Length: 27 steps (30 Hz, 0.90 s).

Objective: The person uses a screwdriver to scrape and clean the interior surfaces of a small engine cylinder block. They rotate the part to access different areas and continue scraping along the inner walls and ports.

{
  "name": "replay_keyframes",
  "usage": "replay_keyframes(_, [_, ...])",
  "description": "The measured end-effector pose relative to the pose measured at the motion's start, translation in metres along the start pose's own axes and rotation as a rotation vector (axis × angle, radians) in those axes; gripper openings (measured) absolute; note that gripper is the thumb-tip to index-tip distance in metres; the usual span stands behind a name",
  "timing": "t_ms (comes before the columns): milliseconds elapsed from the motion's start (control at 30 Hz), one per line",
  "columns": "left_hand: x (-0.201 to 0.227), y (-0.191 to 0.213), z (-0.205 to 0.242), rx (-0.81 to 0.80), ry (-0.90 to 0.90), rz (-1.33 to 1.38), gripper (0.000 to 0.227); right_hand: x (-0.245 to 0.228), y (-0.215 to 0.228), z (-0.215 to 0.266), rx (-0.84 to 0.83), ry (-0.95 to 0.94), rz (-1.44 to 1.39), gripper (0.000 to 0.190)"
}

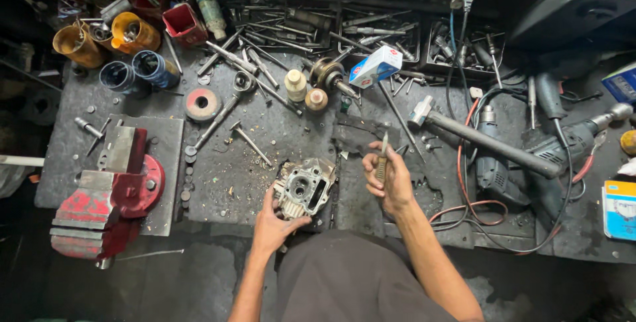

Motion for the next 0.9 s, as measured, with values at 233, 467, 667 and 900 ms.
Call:
replay_keyframes(233, [0.021,-0.018,0.019,0.125,-0.084,0.075,0.119,-0.039,0.007,-0.012,0.261,0.641,1.236,0.038])
replay_keyframes(467, [0.026,-0.016,0.022,0.139,-0.015,-0.003,0.118,-0.013,-0.019,-0.028,0.391,0.498,1.728,0.024])
replay_keyframes(667, [0.034,-0.018,0.023,0.135,0.003,0.004,0.117,0.025,-0.003,-0.015,0.346,0.266,1.869,0.030])
replay_keyframes(900, [0.036,-0.017,0.021,0.119,0.015,-0.046,0.120,0.022,-0.004,0.028,0.282,0.285,1.859,0.034])
Point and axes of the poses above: each hand's wrist, its own z-axis away from the middle knuckle, its own y-axis out of the back of the hand, x = y × z, the point moved 8 cm from there along -z, towards the middle knuckle, and after that the axes turned 6 degrees about z, right-handed, at the moved point
